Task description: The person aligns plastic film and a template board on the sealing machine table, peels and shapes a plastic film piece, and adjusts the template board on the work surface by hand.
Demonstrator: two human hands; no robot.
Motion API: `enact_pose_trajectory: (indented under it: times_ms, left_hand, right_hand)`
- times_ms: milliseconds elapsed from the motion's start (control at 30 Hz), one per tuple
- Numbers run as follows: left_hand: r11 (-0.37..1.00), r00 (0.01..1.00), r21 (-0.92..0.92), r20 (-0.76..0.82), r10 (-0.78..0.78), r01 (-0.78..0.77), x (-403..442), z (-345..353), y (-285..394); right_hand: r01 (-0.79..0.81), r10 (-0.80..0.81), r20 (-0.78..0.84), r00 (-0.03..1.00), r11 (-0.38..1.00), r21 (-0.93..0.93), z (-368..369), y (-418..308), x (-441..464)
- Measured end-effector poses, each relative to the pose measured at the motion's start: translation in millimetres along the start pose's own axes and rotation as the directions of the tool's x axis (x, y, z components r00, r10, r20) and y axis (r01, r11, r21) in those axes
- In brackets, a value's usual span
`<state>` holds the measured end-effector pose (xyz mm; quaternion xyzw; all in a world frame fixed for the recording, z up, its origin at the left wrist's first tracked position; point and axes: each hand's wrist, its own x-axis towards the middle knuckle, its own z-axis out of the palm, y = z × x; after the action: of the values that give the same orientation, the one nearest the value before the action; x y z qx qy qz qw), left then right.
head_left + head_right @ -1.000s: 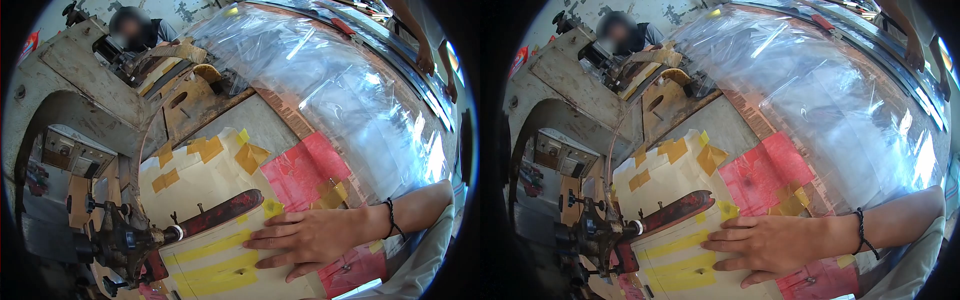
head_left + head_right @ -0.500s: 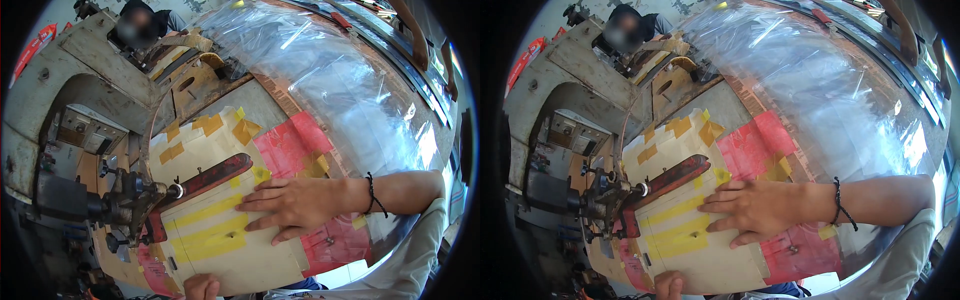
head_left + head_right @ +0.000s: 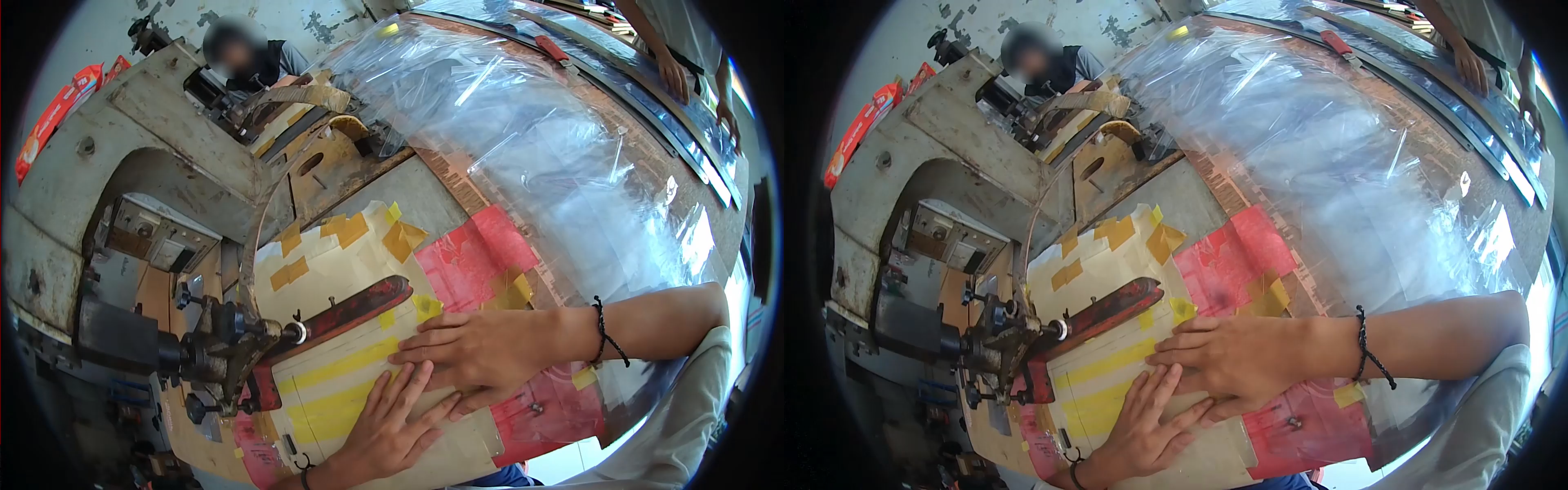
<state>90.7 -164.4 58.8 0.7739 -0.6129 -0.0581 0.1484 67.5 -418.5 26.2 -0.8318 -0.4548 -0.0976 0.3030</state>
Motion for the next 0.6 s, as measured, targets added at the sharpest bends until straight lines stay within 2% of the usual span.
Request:
enact_pose_trajectory:
  times_ms: [100,200,300,500,600]
  left_hand:
    - [0.999,0.996,0.013,0.074,-0.044,0.043,-3,1,1]
    - [0.999,0.996,-0.032,0.093,-0.01,0.013,-4,1,-5]
    - [0.993,0.982,-0.119,0.19,0.01,0.013,-10,7,-11]
    - [0.986,0.976,-0.149,0.216,-0.04,0.074,-7,1,-8]
    - [0.991,0.987,-0.128,0.157,-0.02,0.04,-9,7,-9]
  right_hand:
    - [0.005,-0.004,-0.032,0.999,1.0,0.022,2,0,0]
    - [-0.014,0.015,-0.052,0.999,1.0,0.028,2,0,0]
    - [-0.039,0.041,-0.047,0.998,0.999,0.032,5,0,1]
    - [-0.058,0.059,-0.044,0.997,0.998,0.014,3,-1,2]
    - [-0.06,0.06,-0.06,0.996,0.998,0.015,3,-2,2]
